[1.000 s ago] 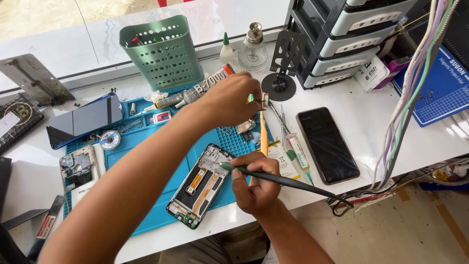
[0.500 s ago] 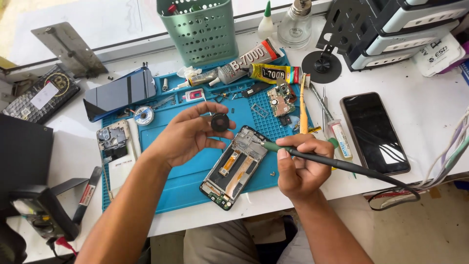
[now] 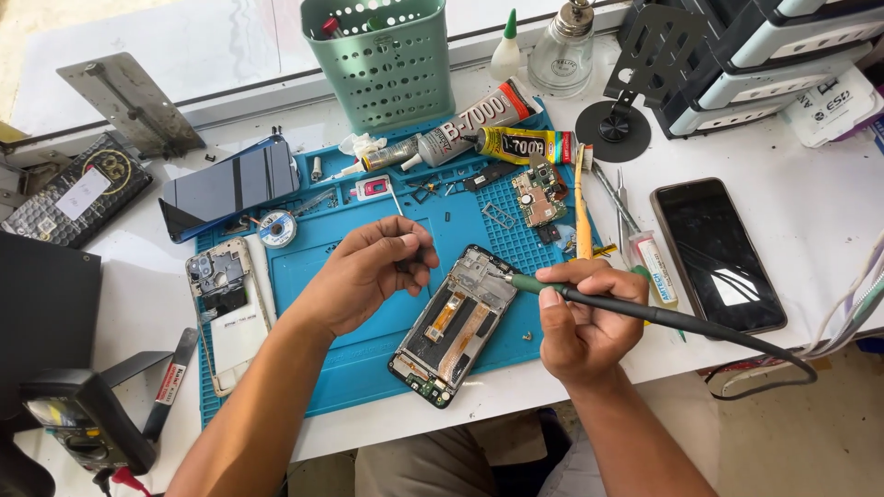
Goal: Precision soldering of electronic components on a mobile phone motherboard
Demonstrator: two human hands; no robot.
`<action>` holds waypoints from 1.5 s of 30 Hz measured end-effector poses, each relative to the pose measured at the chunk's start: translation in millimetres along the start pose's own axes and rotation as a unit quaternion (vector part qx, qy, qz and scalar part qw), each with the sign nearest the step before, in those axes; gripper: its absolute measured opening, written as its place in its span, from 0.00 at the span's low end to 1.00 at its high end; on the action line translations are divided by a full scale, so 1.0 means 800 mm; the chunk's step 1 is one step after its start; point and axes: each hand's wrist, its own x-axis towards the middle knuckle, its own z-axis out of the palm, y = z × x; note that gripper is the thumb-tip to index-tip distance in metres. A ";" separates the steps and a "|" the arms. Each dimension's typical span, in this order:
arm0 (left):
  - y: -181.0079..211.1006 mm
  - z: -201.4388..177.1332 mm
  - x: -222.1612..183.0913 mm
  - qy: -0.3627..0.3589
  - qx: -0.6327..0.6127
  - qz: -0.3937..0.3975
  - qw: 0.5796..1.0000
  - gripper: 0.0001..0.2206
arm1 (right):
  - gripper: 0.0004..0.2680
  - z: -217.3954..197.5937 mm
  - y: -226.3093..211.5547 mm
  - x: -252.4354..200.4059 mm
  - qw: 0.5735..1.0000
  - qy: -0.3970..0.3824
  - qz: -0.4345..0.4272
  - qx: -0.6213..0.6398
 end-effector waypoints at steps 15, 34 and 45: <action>0.018 0.008 -0.019 0.015 0.302 0.076 0.950 0.08 | 0.13 -0.006 0.002 -0.005 0.999 -0.010 0.035 0.018; 0.027 -0.004 -0.030 0.082 0.454 0.151 0.874 0.05 | 0.13 -0.005 -0.002 -0.006 0.998 -0.031 0.059 -0.002; 0.052 -0.037 -0.038 0.163 0.433 0.123 0.878 0.07 | 0.13 -0.009 0.000 -0.007 0.997 -0.035 0.065 0.004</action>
